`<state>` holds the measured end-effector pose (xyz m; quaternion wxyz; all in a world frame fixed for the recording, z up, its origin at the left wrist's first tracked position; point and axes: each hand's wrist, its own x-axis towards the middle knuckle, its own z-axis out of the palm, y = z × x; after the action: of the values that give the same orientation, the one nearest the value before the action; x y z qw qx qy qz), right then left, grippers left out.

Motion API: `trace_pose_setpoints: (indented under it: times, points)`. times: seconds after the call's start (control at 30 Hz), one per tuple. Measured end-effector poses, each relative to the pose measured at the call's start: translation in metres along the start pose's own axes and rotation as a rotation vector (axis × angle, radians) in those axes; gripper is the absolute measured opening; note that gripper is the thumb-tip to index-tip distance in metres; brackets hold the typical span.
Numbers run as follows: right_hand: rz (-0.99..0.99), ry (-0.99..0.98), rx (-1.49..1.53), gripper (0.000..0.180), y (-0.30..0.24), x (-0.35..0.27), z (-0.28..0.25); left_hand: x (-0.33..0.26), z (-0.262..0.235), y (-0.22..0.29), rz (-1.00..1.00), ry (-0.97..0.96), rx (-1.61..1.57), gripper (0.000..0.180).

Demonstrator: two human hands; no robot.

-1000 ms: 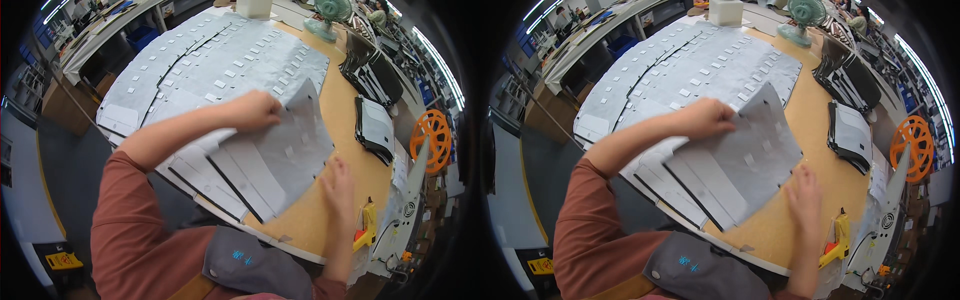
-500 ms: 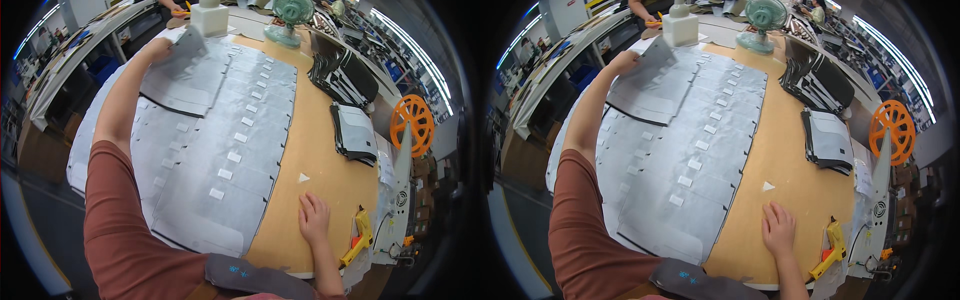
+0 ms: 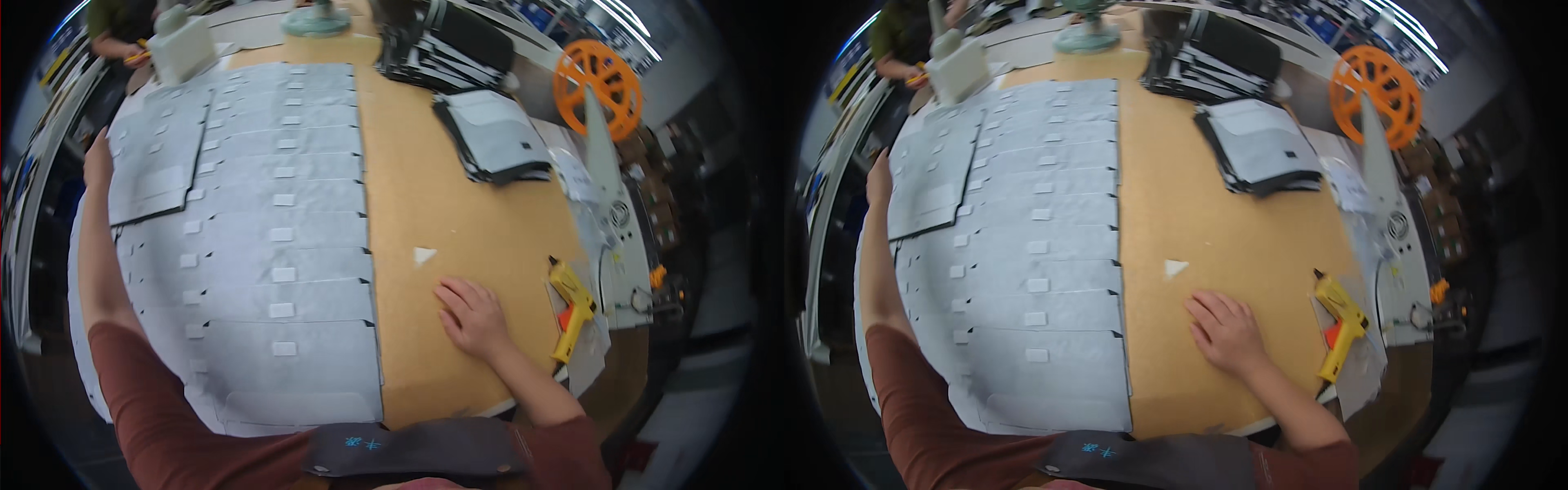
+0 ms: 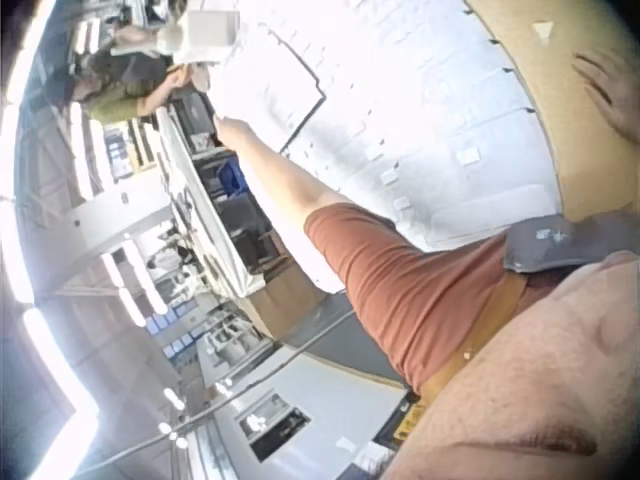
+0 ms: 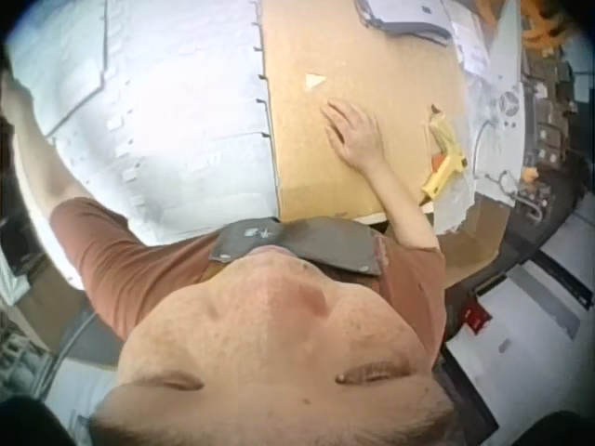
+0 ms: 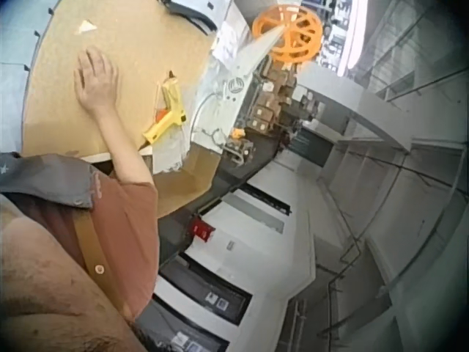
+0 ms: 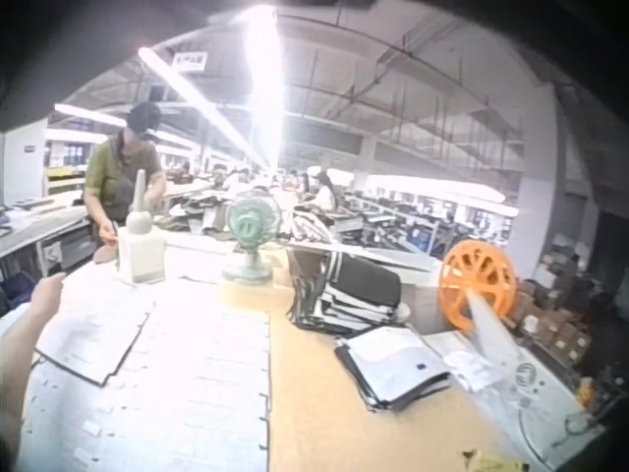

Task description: The person assembles fabric parts by applying hot glue to black rectangular patches and attaching white square fasteners. They handle multiple fabric pieces, aligning and pressing them into place on a workbench.

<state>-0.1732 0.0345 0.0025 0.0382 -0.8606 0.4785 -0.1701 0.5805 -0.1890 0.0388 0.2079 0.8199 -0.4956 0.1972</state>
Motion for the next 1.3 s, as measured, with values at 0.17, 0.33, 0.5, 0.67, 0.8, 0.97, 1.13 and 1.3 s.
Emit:
trace_pose_setpoints:
  times: [0.17, 0.33, 0.5, 0.67, 0.8, 0.97, 1.13, 1.3]
  points:
    - [-0.011, 0.047, -0.019, 0.038, -0.004, 0.004, -0.012, -0.042, 0.003, 0.075, 0.131, -0.195, -0.500, 0.034]
    - [-0.051, 0.246, -0.141, 0.038, 0.044, 0.052, -0.046, -0.205, -0.129, 0.243, 0.017, -0.762, -0.966, 0.033]
    - [0.116, 0.301, -0.357, 0.054, 0.144, 0.124, -0.065, -0.338, -0.211, 0.287, 0.080, -1.236, -1.163, 0.027]
    - [0.250, 0.010, -0.302, 0.080, 0.200, 0.150, -0.056, -0.417, -0.248, 0.286, 0.014, -1.195, -1.191, 0.025]
    - [0.253, -0.147, -0.287, 0.069, 0.203, 0.157, -0.052, -0.463, -0.266, 0.283, -0.228, -1.097, -1.284, 0.025]
    - [0.182, 0.008, -0.293, 0.031, 0.218, 0.167, -0.050, -0.492, -0.288, 0.293, -0.369, -1.075, -1.367, 0.024]
    - [0.186, 0.589, -0.134, 0.020, 0.208, 0.171, -0.074, -0.499, -0.308, 0.298, -0.381, -1.076, -1.368, 0.025]
    - [-0.244, 0.797, -0.085, 0.030, 0.110, 0.135, -0.118, -0.507, -0.310, 0.299, -0.433, -1.142, -1.303, 0.030]
